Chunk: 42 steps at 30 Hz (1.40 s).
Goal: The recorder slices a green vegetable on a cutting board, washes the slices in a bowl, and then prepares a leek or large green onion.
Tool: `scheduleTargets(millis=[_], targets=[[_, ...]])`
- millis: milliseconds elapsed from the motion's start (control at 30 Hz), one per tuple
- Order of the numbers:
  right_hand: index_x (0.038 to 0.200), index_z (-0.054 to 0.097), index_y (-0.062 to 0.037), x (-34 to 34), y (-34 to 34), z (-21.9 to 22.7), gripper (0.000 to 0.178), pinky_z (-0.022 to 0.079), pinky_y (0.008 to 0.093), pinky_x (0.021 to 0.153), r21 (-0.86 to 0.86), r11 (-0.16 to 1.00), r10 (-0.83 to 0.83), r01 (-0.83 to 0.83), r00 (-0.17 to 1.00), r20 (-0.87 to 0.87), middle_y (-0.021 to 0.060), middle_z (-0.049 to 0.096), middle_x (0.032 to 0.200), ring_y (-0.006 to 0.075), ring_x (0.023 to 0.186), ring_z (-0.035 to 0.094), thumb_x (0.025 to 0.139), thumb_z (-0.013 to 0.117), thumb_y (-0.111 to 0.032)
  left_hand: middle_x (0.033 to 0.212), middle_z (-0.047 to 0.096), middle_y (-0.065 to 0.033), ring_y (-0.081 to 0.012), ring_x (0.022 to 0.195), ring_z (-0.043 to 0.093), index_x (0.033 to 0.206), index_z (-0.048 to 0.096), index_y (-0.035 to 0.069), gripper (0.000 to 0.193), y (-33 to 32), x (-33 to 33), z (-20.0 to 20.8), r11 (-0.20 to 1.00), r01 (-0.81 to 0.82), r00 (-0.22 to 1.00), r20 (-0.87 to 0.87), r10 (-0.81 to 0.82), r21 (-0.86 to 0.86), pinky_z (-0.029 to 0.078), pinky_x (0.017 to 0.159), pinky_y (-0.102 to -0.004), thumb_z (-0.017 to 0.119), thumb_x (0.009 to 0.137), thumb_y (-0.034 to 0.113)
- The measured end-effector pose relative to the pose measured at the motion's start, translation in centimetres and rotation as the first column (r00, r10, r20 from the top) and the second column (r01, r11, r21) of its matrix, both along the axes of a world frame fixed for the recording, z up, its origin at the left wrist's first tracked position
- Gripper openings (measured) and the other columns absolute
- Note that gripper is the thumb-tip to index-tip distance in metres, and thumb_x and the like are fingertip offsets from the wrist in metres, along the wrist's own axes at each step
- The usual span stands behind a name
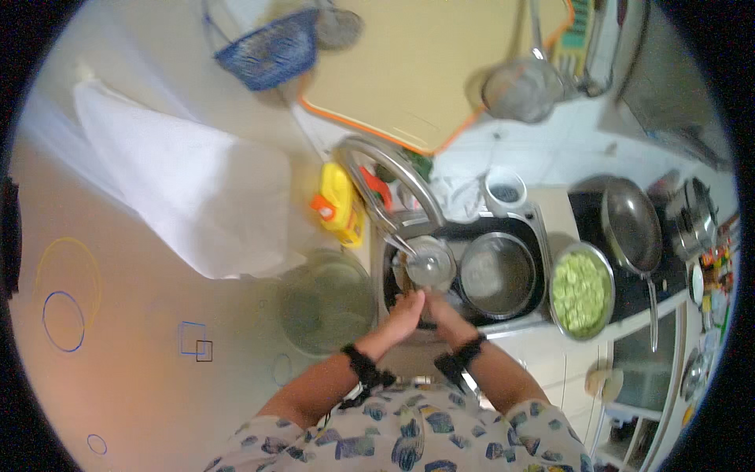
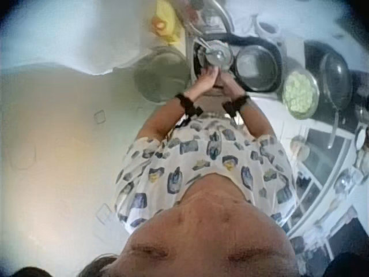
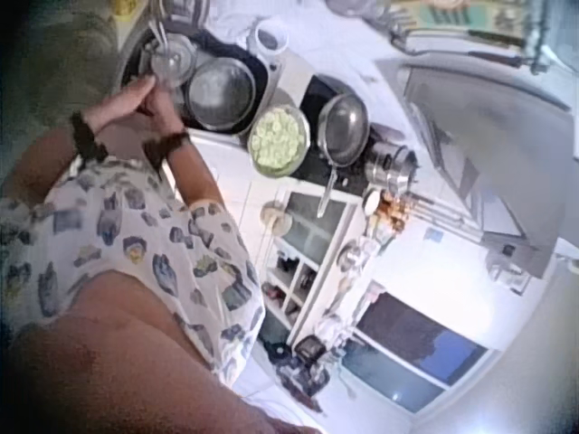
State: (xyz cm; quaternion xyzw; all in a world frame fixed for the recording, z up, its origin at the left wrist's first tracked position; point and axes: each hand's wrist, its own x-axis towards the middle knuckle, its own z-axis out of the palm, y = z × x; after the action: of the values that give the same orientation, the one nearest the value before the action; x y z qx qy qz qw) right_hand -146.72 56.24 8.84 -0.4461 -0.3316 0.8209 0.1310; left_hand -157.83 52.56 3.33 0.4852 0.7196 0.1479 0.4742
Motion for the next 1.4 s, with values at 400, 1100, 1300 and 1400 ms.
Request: scheduleTargets(millis=[400, 1100, 1300, 1400], targets=[[0.107, 0.057, -0.0026, -11.1, 0.9, 16.4, 0.029, 0.039, 0.025, 0.09, 0.79, 0.545, 0.024, 0.282, 0.936, -0.351, 0.0019, 0.059, 0.101, 0.0109, 0.097, 0.052, 0.095, 0.047, -0.027, 0.117, 0.051, -0.0058, -0.0177, 0.104, 0.05, 0.126, 0.04, 0.001, 0.037, -6.1, -15.5, 17.6, -0.012, -0.993, 0.11, 0.975, 0.191, 0.115, 0.038, 0.093, -0.0285, 0.042, 0.094, 0.018], [0.126, 0.037, 0.0093, -14.3, -5.8, 22.7, 0.059, 0.038, 0.0329, 0.095, 0.45, 0.887, 0.214, 0.104, 0.772, -0.598, 0.0184, 0.047, 0.125, 0.0222, 0.114, 0.047, 0.092, 0.049, -0.037, 0.128, 0.044, -0.0115, -0.0187, 0.116, 0.045, 0.13, 0.036, 0.0, 0.047, -9.4, -10.8, 23.9, 0.418, -0.747, 0.555, 0.831, -0.036, 0.517, 0.037, 0.097, -0.0307, 0.051, 0.09, 0.019], [0.108, 0.052, 0.0108, -16.5, -2.5, 19.2, 0.053, 0.051, 0.0349, 0.074, 0.366, 0.886, -0.018, 0.285, 0.809, -0.587, 0.0183, 0.063, 0.099, 0.0249, 0.086, 0.063, 0.087, 0.055, -0.038, 0.131, 0.041, -0.0096, -0.0197, 0.119, 0.042, 0.134, 0.03, 0.001, 0.054, -6.9, -8.5, 22.6, 0.514, -0.787, 0.279, 0.94, -0.195, 0.34, 0.035, 0.102, -0.0335, 0.053, 0.091, 0.023], [0.104, 0.053, 0.0104, -16.1, -3.5, 20.9, 0.058, 0.049, 0.037, 0.069, 0.709, 0.608, -0.065, 0.356, 0.913, -0.403, 0.019, 0.065, 0.086, 0.0275, 0.079, 0.064, 0.085, 0.052, -0.045, 0.134, 0.037, -0.0115, -0.022, 0.122, 0.04, 0.134, 0.03, -0.001, 0.055, -5.5, -8.3, 22.2, 0.274, -0.824, 0.493, 0.866, -0.086, 0.496, 0.033, 0.103, -0.0363, 0.053, 0.09, 0.023]])
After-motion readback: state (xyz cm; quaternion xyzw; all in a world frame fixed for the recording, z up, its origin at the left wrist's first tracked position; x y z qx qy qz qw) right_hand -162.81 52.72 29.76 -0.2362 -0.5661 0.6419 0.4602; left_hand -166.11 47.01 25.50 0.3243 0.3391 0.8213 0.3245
